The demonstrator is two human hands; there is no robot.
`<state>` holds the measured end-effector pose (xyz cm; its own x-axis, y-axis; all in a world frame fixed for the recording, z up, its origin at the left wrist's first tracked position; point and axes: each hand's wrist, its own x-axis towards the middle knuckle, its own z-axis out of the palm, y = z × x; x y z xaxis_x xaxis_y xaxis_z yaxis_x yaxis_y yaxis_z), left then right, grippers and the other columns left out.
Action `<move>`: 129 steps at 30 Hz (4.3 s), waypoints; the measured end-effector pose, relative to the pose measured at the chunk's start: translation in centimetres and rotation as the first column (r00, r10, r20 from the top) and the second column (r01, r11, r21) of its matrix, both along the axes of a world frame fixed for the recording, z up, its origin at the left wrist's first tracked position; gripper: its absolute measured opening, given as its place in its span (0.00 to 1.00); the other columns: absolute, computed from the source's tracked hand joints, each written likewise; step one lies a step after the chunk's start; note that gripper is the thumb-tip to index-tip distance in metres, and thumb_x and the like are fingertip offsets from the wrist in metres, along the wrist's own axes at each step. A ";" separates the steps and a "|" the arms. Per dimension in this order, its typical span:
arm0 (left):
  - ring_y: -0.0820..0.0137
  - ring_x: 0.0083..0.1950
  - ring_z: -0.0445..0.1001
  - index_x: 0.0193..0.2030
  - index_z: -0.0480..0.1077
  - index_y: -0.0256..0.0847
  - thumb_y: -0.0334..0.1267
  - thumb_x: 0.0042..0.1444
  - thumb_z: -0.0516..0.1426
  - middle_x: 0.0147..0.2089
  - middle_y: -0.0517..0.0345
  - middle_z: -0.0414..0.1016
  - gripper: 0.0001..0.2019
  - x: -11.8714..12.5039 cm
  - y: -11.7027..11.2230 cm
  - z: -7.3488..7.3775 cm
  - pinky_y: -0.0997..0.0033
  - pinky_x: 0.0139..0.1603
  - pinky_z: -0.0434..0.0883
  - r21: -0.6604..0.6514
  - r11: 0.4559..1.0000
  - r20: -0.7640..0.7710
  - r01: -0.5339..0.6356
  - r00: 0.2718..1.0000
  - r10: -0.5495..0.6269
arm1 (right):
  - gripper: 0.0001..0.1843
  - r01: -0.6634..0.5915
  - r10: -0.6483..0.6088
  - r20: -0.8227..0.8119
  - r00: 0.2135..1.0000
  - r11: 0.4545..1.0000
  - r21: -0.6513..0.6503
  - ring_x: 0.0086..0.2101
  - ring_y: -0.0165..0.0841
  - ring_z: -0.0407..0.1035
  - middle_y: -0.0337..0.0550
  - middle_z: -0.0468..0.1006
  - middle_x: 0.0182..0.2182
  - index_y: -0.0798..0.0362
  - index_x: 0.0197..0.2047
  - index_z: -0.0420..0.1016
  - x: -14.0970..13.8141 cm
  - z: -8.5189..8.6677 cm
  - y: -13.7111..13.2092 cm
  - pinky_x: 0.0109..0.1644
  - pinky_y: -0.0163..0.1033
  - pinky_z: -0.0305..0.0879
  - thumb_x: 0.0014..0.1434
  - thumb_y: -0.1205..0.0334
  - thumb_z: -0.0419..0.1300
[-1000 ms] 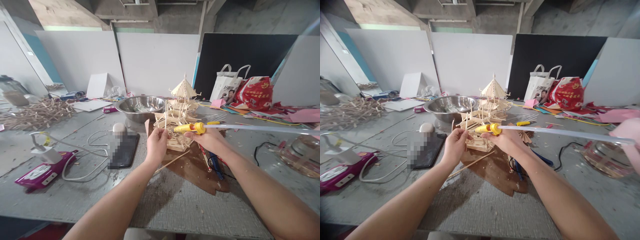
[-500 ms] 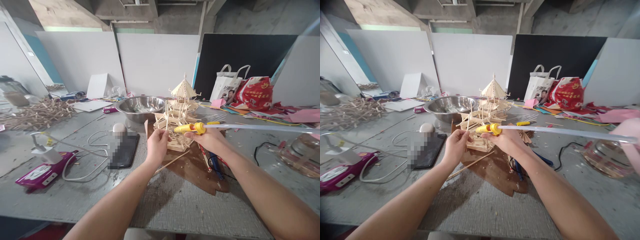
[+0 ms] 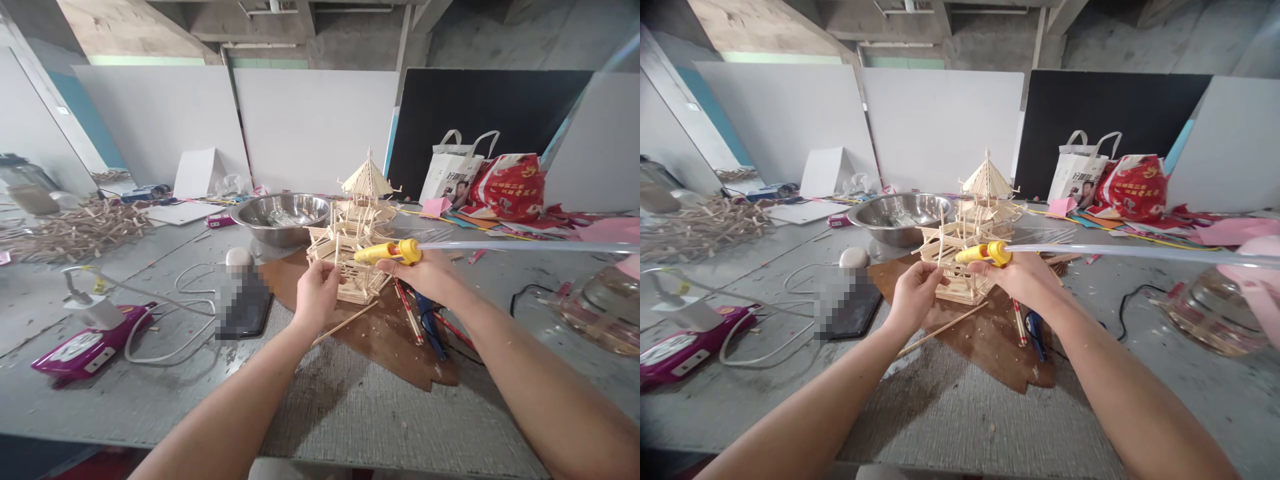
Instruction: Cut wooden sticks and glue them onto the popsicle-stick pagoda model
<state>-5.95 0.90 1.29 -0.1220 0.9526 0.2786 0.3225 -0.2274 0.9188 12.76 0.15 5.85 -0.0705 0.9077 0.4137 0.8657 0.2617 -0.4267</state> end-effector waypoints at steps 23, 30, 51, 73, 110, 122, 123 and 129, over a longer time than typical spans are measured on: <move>0.84 0.09 0.56 0.26 0.62 0.37 0.40 0.47 0.54 0.22 0.62 0.72 0.08 0.2 0.5 -0.1 0.82 0.09 0.54 -0.185 0.975 0.183 0.127 0.979 -0.093 | 0.26 -0.015 0.017 -0.068 0.998 0.999 0.030 0.24 0.33 0.65 0.42 0.73 0.22 0.53 0.30 0.72 0.6 0.5 0.3 0.25 0.35 0.57 0.46 0.38 0.49; 0.83 0.08 0.56 0.27 0.62 0.37 0.40 0.46 0.54 0.21 0.63 0.72 0.08 0.3 0.5 0.1 0.81 0.08 0.52 -0.181 0.975 0.210 0.128 0.974 -0.089 | 0.25 -0.024 0.028 -0.096 0.995 0.999 0.040 0.19 0.30 0.61 0.38 0.68 0.15 0.52 0.21 0.67 0.5 0.6 0.2 0.22 0.33 0.53 0.46 0.38 0.49; 0.82 0.10 0.60 0.26 0.61 0.37 0.38 0.46 0.54 0.20 0.63 0.69 0.07 0.7 0.6 0.3 0.83 0.09 0.55 -0.171 0.972 0.247 0.162 0.962 -0.117 | 0.24 -0.027 0.029 -0.123 0.992 1.000 0.016 0.18 0.30 0.60 0.37 0.65 0.13 0.52 0.23 0.69 0.5 0.5 0.3 0.20 0.33 0.52 0.45 0.38 0.50; 0.81 0.11 0.62 0.25 0.60 0.37 0.39 0.45 0.56 0.19 0.64 0.70 0.09 0.8 1.1 -0.1 0.82 0.11 0.58 -0.208 0.963 0.284 0.173 0.952 -0.110 | 0.23 -0.019 0.017 -0.152 0.988 1.000 -0.007 0.23 0.33 0.65 0.40 0.72 0.20 0.52 0.25 0.71 0.6 0.1 0.7 0.24 0.35 0.56 0.45 0.39 0.51; 0.80 0.10 0.61 0.28 0.61 0.37 0.41 0.45 0.55 0.20 0.63 0.69 0.09 0.6 1.0 -0.1 0.82 0.09 0.57 -0.191 0.964 0.258 0.184 0.957 -0.132 | 0.27 -0.009 0.004 -0.223 0.975 1.000 -0.022 0.15 0.26 0.55 0.34 0.59 0.11 0.52 0.23 0.69 1.2 0.7 0.5 0.20 0.34 0.52 0.47 0.36 0.46; 0.81 0.10 0.53 0.25 0.62 0.37 0.48 0.48 0.48 0.13 0.65 0.63 0.15 0.1 0.2 0.0 0.80 0.11 0.52 -0.215 0.965 0.151 0.151 0.981 -0.119 | 0.22 -0.249 0.317 -0.683 0.658 0.948 0.200 0.13 0.23 0.56 0.39 0.70 0.20 0.53 0.29 0.68 1.8 0.5 0.6 0.14 0.32 0.50 0.47 0.41 0.52; 0.80 0.11 0.53 0.24 0.62 0.38 0.50 0.49 0.46 0.12 0.65 0.60 0.17 0.1 0.1 0.0 0.80 0.12 0.52 -0.219 0.966 0.155 0.141 0.982 -0.108 | 0.22 -0.262 0.361 -0.717 0.597 0.932 0.252 0.13 0.23 0.57 0.40 0.71 0.23 0.53 0.29 0.67 1.8 0.7 0.6 0.14 0.32 0.50 0.47 0.41 0.52; 0.77 0.12 0.54 0.19 0.59 0.39 0.57 0.50 0.39 0.09 0.63 0.56 0.25 -0.2 0.3 -0.1 0.77 0.15 0.53 -0.250 0.967 0.037 0.055 0.998 -0.048 | 0.21 -0.244 0.465 -0.777 0.425 0.885 0.397 0.11 0.22 0.56 0.41 0.71 0.25 0.51 0.29 0.66 2.2 1.7 0.3 0.12 0.33 0.50 0.48 0.41 0.51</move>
